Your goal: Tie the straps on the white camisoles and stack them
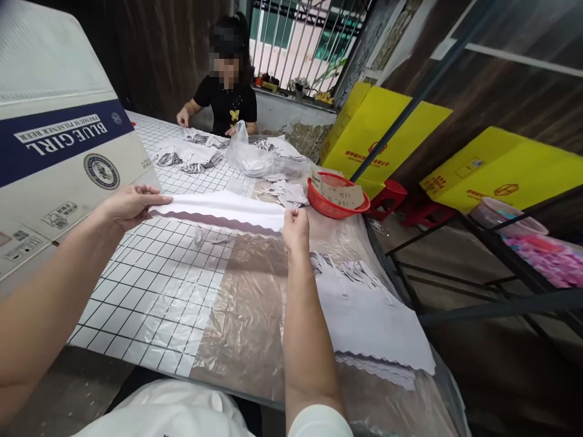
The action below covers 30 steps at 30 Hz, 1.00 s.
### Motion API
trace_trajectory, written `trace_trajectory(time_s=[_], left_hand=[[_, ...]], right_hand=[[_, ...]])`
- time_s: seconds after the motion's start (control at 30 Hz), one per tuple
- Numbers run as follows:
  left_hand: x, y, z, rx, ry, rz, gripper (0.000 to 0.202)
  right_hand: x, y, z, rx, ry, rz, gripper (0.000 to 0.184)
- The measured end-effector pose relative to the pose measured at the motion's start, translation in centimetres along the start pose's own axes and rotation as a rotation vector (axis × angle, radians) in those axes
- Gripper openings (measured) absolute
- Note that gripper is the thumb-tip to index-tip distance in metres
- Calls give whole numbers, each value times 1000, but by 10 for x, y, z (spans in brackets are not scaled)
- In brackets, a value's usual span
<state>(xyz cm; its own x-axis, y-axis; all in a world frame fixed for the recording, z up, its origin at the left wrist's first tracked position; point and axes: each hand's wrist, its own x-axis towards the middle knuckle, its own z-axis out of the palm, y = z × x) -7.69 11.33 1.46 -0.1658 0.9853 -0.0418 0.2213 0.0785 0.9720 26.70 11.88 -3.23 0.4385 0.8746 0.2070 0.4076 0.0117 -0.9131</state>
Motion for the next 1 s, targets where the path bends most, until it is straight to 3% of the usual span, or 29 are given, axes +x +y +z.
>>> trace_trajectory(time_s=[0.07, 0.17, 0.23, 0.3, 0.4, 0.53, 0.63, 0.7, 0.8, 0.93, 1.0], left_hand=[[-14, -22, -3, 13, -46, -136, 31], [-42, -76, -1, 133, -100, -302, 38], [-58, -108, 4, 262, -101, -336, 37], [-65, -127, 12, 409, -109, -311, 34], [-59, -133, 34, 595, -147, -237, 31], [-38, -121, 74, 772, -115, -152, 24], [-27, -110, 92, 744, -144, -138, 17], [-27, -103, 87, 560, -203, -194, 20], [-46, -100, 55, 227, -257, -242, 32], [-106, -115, 3, 118, -404, -408, 48], [-135, -127, -14, 147, -413, -485, 52]], right_hand=[[-19, 26, -11, -107, -67, 35, 9], [-67, 76, -23, -359, -187, 161, 9], [-99, 101, -27, -514, -195, 165, 11], [-122, 112, -27, -625, -171, 120, 17], [-140, 108, -23, -771, -177, 150, 26], [-139, 92, -17, -898, -230, 279, 26], [-133, 88, -20, -871, -254, 300, 20], [-132, 89, -26, -777, -269, 249, 17], [-136, 91, -42, -584, -308, 185, 22], [-157, 93, -69, -398, -510, 306, 23], [-168, 90, -78, -421, -547, 372, 29]])
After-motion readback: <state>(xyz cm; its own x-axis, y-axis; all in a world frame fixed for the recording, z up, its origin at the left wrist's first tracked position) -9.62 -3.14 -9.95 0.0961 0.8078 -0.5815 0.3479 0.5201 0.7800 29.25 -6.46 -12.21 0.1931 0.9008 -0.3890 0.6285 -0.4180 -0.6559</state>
